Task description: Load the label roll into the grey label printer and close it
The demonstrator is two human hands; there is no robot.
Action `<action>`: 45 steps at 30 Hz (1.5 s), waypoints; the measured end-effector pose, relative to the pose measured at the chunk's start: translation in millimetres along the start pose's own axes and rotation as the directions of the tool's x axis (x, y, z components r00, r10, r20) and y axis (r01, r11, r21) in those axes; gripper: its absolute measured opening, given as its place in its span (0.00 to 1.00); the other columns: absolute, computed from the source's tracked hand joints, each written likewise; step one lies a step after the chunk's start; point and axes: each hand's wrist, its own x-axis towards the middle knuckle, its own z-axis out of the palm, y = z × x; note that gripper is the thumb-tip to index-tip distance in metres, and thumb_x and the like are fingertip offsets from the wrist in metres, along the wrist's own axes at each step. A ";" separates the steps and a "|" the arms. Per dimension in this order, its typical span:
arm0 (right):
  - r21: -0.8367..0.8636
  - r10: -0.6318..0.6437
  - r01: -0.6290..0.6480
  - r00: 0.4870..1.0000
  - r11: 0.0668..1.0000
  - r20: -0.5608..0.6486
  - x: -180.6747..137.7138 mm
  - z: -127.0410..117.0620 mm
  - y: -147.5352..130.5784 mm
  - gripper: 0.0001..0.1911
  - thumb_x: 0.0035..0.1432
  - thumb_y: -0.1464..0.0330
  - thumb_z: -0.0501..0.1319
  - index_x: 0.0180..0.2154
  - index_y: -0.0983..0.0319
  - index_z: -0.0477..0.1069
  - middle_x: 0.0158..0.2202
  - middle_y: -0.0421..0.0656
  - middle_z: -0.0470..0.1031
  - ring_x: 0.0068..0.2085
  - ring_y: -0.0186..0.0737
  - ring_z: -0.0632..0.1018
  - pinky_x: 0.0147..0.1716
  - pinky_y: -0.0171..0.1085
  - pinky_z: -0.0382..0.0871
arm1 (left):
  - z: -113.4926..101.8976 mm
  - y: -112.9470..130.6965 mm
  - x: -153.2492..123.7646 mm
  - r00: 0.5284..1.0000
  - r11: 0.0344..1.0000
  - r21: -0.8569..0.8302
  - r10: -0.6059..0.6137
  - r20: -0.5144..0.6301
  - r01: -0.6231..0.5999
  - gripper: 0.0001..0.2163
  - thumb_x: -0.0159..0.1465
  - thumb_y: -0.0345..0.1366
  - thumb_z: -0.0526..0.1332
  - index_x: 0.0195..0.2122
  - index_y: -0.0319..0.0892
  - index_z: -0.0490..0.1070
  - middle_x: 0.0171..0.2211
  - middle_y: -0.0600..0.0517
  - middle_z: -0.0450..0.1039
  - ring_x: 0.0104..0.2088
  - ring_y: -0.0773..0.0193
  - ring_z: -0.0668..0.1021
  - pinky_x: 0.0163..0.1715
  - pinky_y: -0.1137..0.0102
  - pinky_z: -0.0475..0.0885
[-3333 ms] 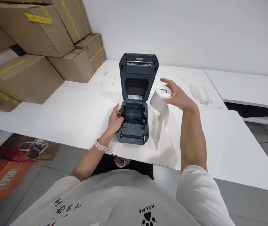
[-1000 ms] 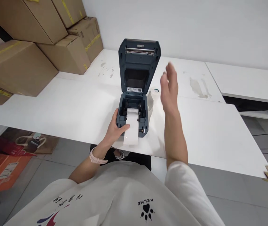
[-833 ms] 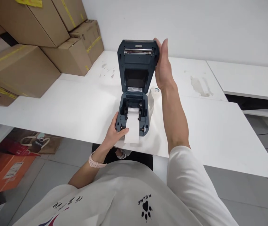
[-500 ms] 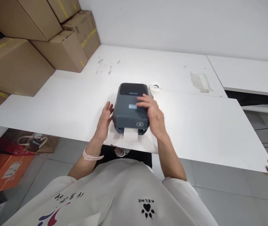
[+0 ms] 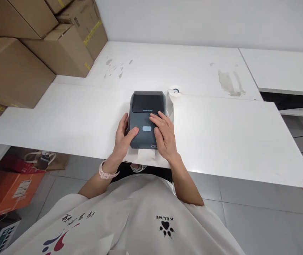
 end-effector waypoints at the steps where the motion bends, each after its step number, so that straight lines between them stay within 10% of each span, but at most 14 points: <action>1: 0.007 0.002 -0.002 1.000 1.000 -0.004 -0.4 0.2 0.0 0.20 0.75 0.64 0.47 0.62 0.52 0.68 0.63 0.44 0.76 0.71 0.48 0.66 0.69 0.57 0.64 | 0.0 -4.5 -11.5 0.993 0.997 0.063 0.057 -0.106 -0.050 0.30 0.64 0.50 0.66 0.65 0.52 0.62 0.67 0.46 0.64 0.67 0.53 0.68 0.65 0.58 0.66; 4: 0.026 0.022 -0.021 1.000 0.999 -0.018 -1.1 0.7 -1.1 0.19 0.75 0.63 0.47 0.59 0.52 0.70 0.62 0.45 0.77 0.71 0.48 0.67 0.68 0.57 0.65 | 0.0 -20.1 -50.1 0.908 0.981 0.165 0.163 -0.385 -0.106 0.14 0.65 0.51 0.64 0.41 0.47 0.72 0.41 0.49 0.76 0.42 0.60 0.77 0.47 0.63 0.74; 7: 0.008 0.049 -0.049 0.999 0.999 -0.023 -0.7 0.8 -3.3 0.17 0.75 0.61 0.47 0.55 0.53 0.71 0.61 0.45 0.77 0.71 0.49 0.68 0.67 0.58 0.65 | 1.6 -26.3 -70.9 0.993 0.993 0.037 -0.116 -0.005 0.116 0.21 0.66 0.54 0.61 0.23 0.44 0.67 0.22 0.55 0.66 0.24 0.67 0.68 0.29 0.68 0.68; 10: -0.007 0.047 -0.047 0.999 0.999 -0.022 -0.3 -0.2 -3.4 0.18 0.75 0.59 0.46 0.51 0.54 0.72 0.60 0.46 0.78 0.70 0.49 0.68 0.67 0.58 0.66 | 5.1 -19.6 -65.5 0.882 0.921 -0.049 -0.354 0.311 0.387 0.22 0.62 0.54 0.65 0.19 0.42 0.68 0.19 0.55 0.69 0.19 0.72 0.64 0.21 0.71 0.60; 16: -0.134 -0.105 0.115 0.991 0.984 0.081 -3.4 -7.7 2.2 0.25 0.75 0.53 0.43 0.50 0.52 0.77 0.63 0.43 0.76 0.70 0.52 0.68 0.69 0.60 0.57 | 4.5 -9.4 -55.6 0.864 0.907 -0.072 -0.367 0.344 0.414 0.21 0.61 0.52 0.67 0.18 0.42 0.70 0.17 0.54 0.71 0.16 0.74 0.62 0.19 0.72 0.57; 21: -0.329 -0.117 0.164 0.981 0.930 0.158 -5.9 -13.6 -2.6 0.19 0.72 0.51 0.51 0.54 0.47 0.75 0.64 0.39 0.75 0.72 0.58 0.63 0.72 0.67 0.38 | -4.3 -7.6 -60.2 0.996 0.994 -0.065 -0.083 0.029 0.084 0.21 0.67 0.48 0.61 0.19 0.44 0.72 0.15 0.56 0.63 0.19 0.70 0.65 0.22 0.70 0.62; 25: -0.292 -0.126 0.177 0.975 0.940 0.185 -16.3 -14.5 -0.9 0.29 0.70 0.44 0.49 0.62 0.50 0.66 0.73 0.47 0.61 0.74 0.62 0.59 0.70 0.66 0.49 | -15.3 -1.7 -38.7 0.953 0.981 -0.097 0.138 -0.268 -0.170 0.19 0.70 0.43 0.56 0.22 0.44 0.73 0.19 0.55 0.65 0.22 0.69 0.67 0.24 0.70 0.63; 29: -0.264 -0.206 0.225 0.974 0.938 0.099 -15.9 -17.4 5.3 0.40 0.65 0.39 0.49 0.72 0.47 0.49 0.76 0.51 0.49 0.74 0.66 0.58 0.68 0.66 0.57 | -27.4 -2.7 -1.7 0.932 0.987 -0.077 0.105 -0.346 -0.139 0.12 0.68 0.44 0.58 0.32 0.45 0.74 0.26 0.55 0.70 0.25 0.68 0.70 0.26 0.71 0.65; 36: -0.117 -0.282 0.264 0.942 0.957 -0.181 94.4 -30.5 -6.4 0.39 0.67 0.37 0.41 0.67 0.51 0.60 0.70 0.48 0.63 0.71 0.59 0.65 0.68 0.61 0.60 | -18.0 -6.4 51.9 0.999 0.995 0.094 -0.039 -0.010 0.040 0.25 0.62 0.43 0.65 0.60 0.47 0.67 0.62 0.43 0.71 0.61 0.52 0.74 0.54 0.60 0.73; 41: 0.109 -0.036 0.058 0.980 0.992 -0.194 202.5 -26.1 14.1 0.42 0.68 0.38 0.33 0.65 0.56 0.61 0.52 0.49 0.79 0.52 0.47 0.81 0.57 0.51 0.74 | -5.5 -7.9 65.4 0.998 0.976 0.211 -0.056 0.042 0.046 0.33 0.61 0.41 0.66 0.67 0.46 0.60 0.67 0.41 0.66 0.64 0.46 0.71 0.58 0.55 0.72; 45: 0.097 -0.046 0.074 0.962 0.992 -0.268 239.2 -24.2 24.3 0.43 0.66 0.36 0.34 0.65 0.55 0.62 0.61 0.46 0.74 0.60 0.47 0.77 0.60 0.50 0.71 | -3.6 -5.5 68.2 0.998 0.957 0.284 -0.061 0.017 0.054 0.33 0.59 0.39 0.66 0.67 0.48 0.61 0.67 0.41 0.66 0.63 0.43 0.72 0.59 0.51 0.70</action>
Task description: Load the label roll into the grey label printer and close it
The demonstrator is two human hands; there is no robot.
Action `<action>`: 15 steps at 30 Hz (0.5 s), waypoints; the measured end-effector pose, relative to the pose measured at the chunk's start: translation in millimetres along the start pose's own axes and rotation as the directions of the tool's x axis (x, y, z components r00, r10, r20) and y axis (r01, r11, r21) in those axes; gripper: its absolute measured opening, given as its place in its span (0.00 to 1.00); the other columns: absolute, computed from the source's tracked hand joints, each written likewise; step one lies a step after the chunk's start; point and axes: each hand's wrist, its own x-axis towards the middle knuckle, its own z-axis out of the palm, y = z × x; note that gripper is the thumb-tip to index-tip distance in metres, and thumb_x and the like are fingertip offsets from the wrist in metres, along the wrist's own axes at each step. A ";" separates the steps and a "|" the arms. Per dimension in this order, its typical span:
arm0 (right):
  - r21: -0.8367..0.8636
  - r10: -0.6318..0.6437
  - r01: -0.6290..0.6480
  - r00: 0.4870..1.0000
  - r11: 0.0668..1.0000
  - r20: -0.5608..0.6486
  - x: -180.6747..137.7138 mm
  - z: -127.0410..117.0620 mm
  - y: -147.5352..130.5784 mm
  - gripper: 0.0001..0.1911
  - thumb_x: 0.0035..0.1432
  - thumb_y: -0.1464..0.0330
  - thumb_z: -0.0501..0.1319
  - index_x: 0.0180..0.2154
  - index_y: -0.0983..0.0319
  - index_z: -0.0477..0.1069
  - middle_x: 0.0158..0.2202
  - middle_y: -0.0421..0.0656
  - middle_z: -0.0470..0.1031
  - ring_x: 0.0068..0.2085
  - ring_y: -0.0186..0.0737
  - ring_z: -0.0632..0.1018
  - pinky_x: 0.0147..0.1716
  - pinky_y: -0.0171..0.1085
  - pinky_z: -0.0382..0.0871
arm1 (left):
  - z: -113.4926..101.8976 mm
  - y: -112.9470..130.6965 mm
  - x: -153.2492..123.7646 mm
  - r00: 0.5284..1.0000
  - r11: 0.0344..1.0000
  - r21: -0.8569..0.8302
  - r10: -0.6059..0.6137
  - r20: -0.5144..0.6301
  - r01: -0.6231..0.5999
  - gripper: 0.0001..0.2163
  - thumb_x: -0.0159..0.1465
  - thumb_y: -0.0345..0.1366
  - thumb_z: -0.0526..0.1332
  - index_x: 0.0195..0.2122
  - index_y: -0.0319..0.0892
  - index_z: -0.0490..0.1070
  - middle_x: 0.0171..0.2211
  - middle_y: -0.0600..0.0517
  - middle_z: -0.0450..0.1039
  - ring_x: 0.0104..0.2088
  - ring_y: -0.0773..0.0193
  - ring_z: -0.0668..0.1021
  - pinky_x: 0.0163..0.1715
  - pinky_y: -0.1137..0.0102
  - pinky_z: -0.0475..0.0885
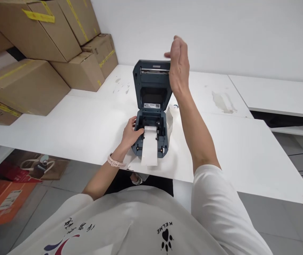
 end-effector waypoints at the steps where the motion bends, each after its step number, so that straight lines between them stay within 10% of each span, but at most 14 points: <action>1: -0.005 -0.077 0.077 0.995 0.997 -0.069 -2.5 -0.7 -2.0 0.41 0.67 0.37 0.38 0.65 0.55 0.62 0.64 0.45 0.71 0.63 0.47 0.75 0.62 0.50 0.69 | -0.5 1.4 -0.5 1.000 1.000 0.012 -0.004 -0.005 0.004 0.33 0.59 0.39 0.66 0.67 0.48 0.61 0.67 0.41 0.66 0.62 0.42 0.73 0.59 0.50 0.70; 4: -0.124 -0.296 0.280 0.944 0.952 -0.144 -33.0 -7.6 -15.2 0.31 0.71 0.42 0.45 0.60 0.54 0.67 0.62 0.46 0.72 0.64 0.48 0.72 0.65 0.54 0.66 | -1.9 5.6 -3.3 1.000 0.999 0.034 0.004 -0.009 -0.004 0.35 0.59 0.39 0.66 0.68 0.49 0.59 0.66 0.41 0.69 0.58 0.42 0.76 0.57 0.49 0.70; 8: -0.304 -0.130 0.295 0.877 0.906 0.463 -89.4 -10.1 -26.3 0.21 0.74 0.57 0.48 0.44 0.57 0.78 0.46 0.50 0.81 0.51 0.55 0.79 0.53 0.58 0.71 | -1.5 9.5 -5.7 0.998 0.990 0.136 0.048 -0.037 -0.042 0.37 0.60 0.32 0.61 0.72 0.50 0.54 0.61 0.43 0.75 0.48 0.46 0.81 0.57 0.49 0.69; 12: -0.457 0.308 0.407 0.379 0.791 0.872 -115.6 7.9 -19.8 0.13 0.65 0.73 0.58 0.46 0.63 0.79 0.46 0.55 0.83 0.48 0.58 0.82 0.46 0.51 0.73 | -0.5 11.7 -6.0 0.998 0.964 0.260 0.061 -0.032 -0.051 0.38 0.60 0.28 0.56 0.73 0.48 0.52 0.56 0.45 0.79 0.44 0.49 0.81 0.55 0.49 0.71; 15: -0.356 0.330 0.417 0.136 0.836 0.934 -110.4 17.6 -14.9 0.18 0.62 0.73 0.60 0.53 0.62 0.78 0.48 0.53 0.83 0.47 0.56 0.82 0.45 0.47 0.72 | -0.7 12.0 -6.9 0.997 0.958 0.282 0.072 -0.038 -0.059 0.37 0.61 0.28 0.54 0.73 0.49 0.52 0.61 0.45 0.76 0.49 0.50 0.81 0.56 0.51 0.71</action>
